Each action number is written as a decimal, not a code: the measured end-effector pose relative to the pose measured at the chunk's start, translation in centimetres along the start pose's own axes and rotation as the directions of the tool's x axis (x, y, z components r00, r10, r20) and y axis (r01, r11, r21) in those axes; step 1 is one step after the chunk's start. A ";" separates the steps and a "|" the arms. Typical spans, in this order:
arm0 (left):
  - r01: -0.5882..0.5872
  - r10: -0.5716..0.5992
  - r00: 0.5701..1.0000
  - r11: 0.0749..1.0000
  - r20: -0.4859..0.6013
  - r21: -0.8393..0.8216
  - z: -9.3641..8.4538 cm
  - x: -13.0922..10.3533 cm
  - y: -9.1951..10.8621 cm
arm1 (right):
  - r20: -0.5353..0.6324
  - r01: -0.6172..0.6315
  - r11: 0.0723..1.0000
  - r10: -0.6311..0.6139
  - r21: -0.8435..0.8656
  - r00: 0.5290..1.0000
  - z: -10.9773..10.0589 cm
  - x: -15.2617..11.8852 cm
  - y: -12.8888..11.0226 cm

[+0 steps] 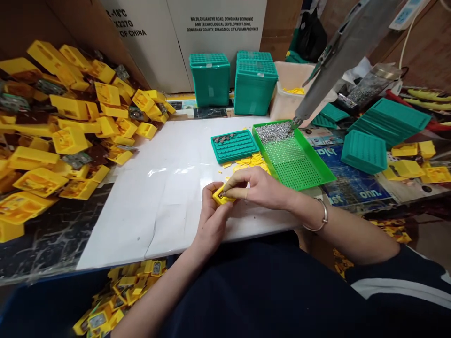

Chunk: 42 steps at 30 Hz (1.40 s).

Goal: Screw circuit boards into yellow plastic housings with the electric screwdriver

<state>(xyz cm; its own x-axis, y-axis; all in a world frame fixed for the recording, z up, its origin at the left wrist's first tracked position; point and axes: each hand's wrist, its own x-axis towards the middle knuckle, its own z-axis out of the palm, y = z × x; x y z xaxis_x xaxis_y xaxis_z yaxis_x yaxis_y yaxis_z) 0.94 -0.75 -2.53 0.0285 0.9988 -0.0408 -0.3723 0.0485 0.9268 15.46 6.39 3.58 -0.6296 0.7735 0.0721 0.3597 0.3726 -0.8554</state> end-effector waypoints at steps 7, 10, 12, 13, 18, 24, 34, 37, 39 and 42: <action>-0.143 0.144 0.989 0.942 0.020 0.303 0.3 -0.3 0.3 | -0.091 0.076 0.927 -0.117 -0.368 0.989 1.5 -0.6 0.2; -0.184 0.182 0.983 0.916 0.038 0.358 0.3 -0.5 0.3 | -0.108 -0.019 0.958 -0.013 -0.288 0.994 1.3 -0.6 0.4; -0.160 0.149 0.987 0.916 0.058 0.367 0.2 -0.5 0.1 | -0.077 -0.133 0.981 0.123 -0.141 0.989 1.0 -0.2 0.9; -0.132 0.118 0.991 0.924 0.063 0.358 0.1 -0.5 0.1 | -0.039 -0.187 0.980 0.185 -0.063 0.982 0.8 0.0 1.3; 0.046 -0.049 0.999 0.991 0.020 0.127 -1.0 -0.1 1.1 | 0.130 -0.240 0.939 0.214 0.246 0.968 -0.2 1.0 2.2; 0.129 -0.130 0.988 0.991 -0.086 -0.016 -3.0 -0.9 3.0 | -0.147 -0.108 0.822 0.031 -0.558 0.989 0.5 1.4 2.2; 0.168 -0.172 0.985 0.980 -0.031 -0.107 -2.2 -0.6 2.8 | -0.044 -0.027 0.740 -0.003 -0.672 0.999 0.9 1.6 1.9; 0.193 -0.197 0.980 0.968 -0.010 -0.157 -1.8 -0.3 2.8 | -0.092 0.151 0.902 -0.205 -0.405 0.974 0.2 -0.1 1.4; 0.207 -0.209 0.978 0.963 0.006 -0.171 -1.5 -0.1 2.8 | -0.101 0.262 0.911 -0.308 -0.319 0.946 0.2 -1.3 1.5; 0.212 -0.212 0.977 0.962 0.020 -0.172 -1.1 0.0 2.7 | -0.023 0.361 0.850 -0.400 -0.384 0.916 0.5 -2.3 1.8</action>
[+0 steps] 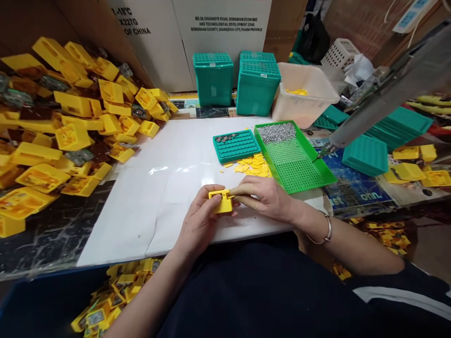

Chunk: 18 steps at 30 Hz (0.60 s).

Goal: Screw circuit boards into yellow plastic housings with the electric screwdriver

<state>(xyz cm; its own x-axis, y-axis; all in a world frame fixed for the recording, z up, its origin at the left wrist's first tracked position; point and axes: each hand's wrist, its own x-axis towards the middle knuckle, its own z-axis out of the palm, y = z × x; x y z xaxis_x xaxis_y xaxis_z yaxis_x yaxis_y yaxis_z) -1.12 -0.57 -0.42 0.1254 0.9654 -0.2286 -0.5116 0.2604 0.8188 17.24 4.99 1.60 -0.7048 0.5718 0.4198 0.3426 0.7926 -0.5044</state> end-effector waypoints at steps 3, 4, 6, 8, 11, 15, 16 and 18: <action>0.070 -0.070 0.997 0.998 0.044 0.000 0.3 0.3 0.2 | 0.116 0.171 0.964 -0.150 -0.204 0.982 -0.1 -0.5 0.0; 0.103 -0.103 0.993 0.995 0.065 -0.001 0.3 0.4 0.3 | 0.157 0.225 0.941 -0.190 -0.254 0.969 -0.2 -0.5 0.0; 0.150 -0.150 0.984 0.989 0.093 -0.001 0.4 0.7 0.4 | 0.175 0.238 0.927 -0.194 -0.289 0.965 -0.5 -0.6 -0.1; 0.137 -0.137 0.986 0.991 0.095 0.005 0.6 0.9 0.2 | 0.083 0.102 0.970 -0.086 -0.219 0.993 -0.7 -0.6 -0.3; 0.031 -0.041 0.993 0.995 0.106 0.093 0.8 0.8 -0.5 | -0.050 -0.206 0.973 0.213 0.107 0.976 -0.9 -0.7 -0.7; -0.145 0.082 0.979 0.924 0.186 0.354 1.3 0.3 -1.5 | 0.037 -0.429 0.798 0.457 0.423 0.888 -1.0 -0.9 -1.3; -0.189 0.114 0.973 0.893 0.201 0.409 1.4 0.3 -1.6 | 0.053 -0.451 0.776 0.479 0.442 0.876 -1.0 -0.9 -1.4; -0.271 0.179 0.958 0.826 0.226 0.494 1.6 0.2 -1.8 | 0.065 -0.481 0.762 0.506 0.433 0.860 -1.0 -0.8 -1.5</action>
<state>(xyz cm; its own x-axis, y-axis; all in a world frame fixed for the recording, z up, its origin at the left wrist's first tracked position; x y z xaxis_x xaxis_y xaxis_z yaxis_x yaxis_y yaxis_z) 1.25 -0.81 -1.11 0.2202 0.9743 0.0466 -0.0372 -0.0393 0.9985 17.90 3.52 2.79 -0.4730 0.8792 0.0568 0.3311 0.2371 -0.9133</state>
